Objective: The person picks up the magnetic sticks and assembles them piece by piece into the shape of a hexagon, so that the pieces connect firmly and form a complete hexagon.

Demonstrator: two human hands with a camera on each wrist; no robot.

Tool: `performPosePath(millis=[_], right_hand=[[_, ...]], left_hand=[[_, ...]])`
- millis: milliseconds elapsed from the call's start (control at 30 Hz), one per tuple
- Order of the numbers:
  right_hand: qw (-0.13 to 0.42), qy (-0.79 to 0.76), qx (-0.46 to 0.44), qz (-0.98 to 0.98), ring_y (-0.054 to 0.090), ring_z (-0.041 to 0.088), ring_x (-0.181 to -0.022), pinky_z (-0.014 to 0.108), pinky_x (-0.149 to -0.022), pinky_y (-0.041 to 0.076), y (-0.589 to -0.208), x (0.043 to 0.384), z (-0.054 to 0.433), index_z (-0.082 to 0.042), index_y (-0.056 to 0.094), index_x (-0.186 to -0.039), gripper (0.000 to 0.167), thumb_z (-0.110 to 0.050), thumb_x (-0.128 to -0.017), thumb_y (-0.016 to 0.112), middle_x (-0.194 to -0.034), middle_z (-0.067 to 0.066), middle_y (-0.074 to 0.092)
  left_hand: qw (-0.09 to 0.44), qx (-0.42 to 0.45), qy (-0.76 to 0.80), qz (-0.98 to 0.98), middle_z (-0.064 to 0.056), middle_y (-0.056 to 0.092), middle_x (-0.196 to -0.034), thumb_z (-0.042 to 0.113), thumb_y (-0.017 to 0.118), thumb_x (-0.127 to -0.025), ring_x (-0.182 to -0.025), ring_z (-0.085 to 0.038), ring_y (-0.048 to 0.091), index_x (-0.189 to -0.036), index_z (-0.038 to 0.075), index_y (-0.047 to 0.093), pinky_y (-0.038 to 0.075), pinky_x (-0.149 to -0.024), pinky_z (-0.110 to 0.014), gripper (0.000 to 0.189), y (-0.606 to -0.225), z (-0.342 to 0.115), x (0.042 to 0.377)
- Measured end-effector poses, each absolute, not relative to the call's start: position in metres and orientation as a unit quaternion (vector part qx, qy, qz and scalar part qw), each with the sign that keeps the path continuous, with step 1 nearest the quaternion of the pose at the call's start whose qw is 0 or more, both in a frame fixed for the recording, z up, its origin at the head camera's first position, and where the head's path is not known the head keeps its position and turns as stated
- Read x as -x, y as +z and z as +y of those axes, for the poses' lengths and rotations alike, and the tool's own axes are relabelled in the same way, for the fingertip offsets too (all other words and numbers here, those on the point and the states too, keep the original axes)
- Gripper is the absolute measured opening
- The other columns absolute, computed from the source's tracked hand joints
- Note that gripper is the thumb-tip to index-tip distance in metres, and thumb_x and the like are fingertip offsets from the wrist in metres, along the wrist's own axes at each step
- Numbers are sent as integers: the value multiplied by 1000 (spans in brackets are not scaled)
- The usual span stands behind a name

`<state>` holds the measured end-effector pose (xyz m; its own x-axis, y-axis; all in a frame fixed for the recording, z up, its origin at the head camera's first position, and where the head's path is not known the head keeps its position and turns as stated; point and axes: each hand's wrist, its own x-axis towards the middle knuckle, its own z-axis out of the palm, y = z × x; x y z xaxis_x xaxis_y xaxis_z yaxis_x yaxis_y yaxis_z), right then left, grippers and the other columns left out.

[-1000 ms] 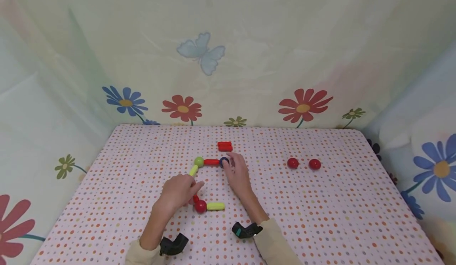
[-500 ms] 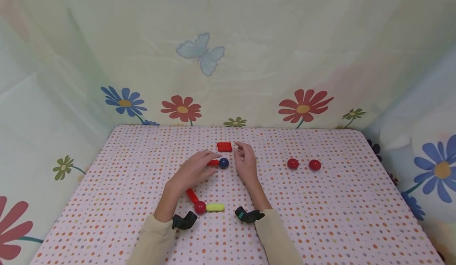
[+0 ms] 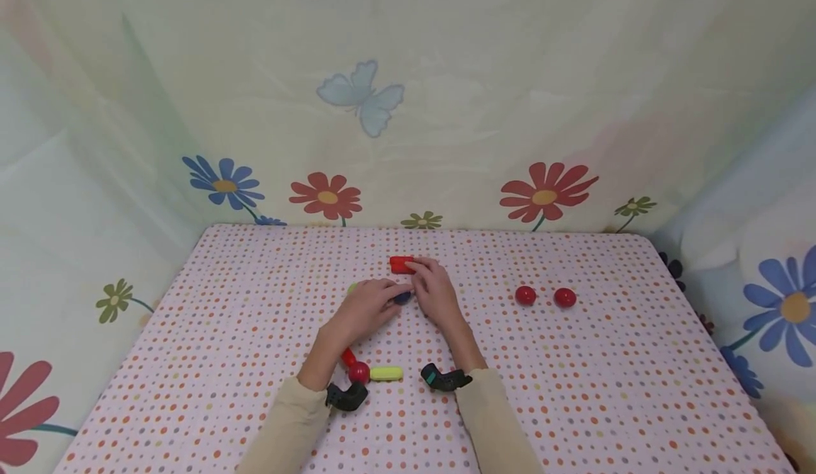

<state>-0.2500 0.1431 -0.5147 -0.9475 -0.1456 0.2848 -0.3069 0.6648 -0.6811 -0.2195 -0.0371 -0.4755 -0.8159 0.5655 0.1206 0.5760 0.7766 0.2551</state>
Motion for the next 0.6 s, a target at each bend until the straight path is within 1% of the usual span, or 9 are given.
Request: performPosePath(millis=[167,367,433,600], right_hand=[[96,380,-109,-913,48,37,-128,56,-105,40,-514,249,142,-7,64,-123,29,-12,-96,57,-135,17,54],[98,383,-105,-913,51,35,-124,54,-102,42,-515,248,141,-10,65,-118,24,-14,-95,60,-129,15,56],[99,381,-106,-913,51,35,-123,54,-103,41,-514,248,141,-10,65,-117,23,-17,-95,61,-128,16,56],[98,382,-99,-914,51,35,-124,55,-105,40,-513,248,141,-10,64,-116,24,-22,-95,62,-128,16,56]], left_hand=[[59,309,-168,-934,3,67,-122,25,65,-93,-111,-15,63,-132,28,60,51,-94,-36,39,-480,-38,221],[106,308,-217,-920,4,68,-119,23,66,-93,-105,-15,64,-130,28,61,53,-86,-32,38,-492,-42,226],[120,310,-228,-915,4,68,-117,23,66,-93,-102,-14,64,-130,29,61,53,-83,-30,38,-496,-43,228],[125,309,-248,-910,3,68,-118,25,64,-94,-105,-16,63,-131,27,60,53,-84,-31,37,-497,-44,230]])
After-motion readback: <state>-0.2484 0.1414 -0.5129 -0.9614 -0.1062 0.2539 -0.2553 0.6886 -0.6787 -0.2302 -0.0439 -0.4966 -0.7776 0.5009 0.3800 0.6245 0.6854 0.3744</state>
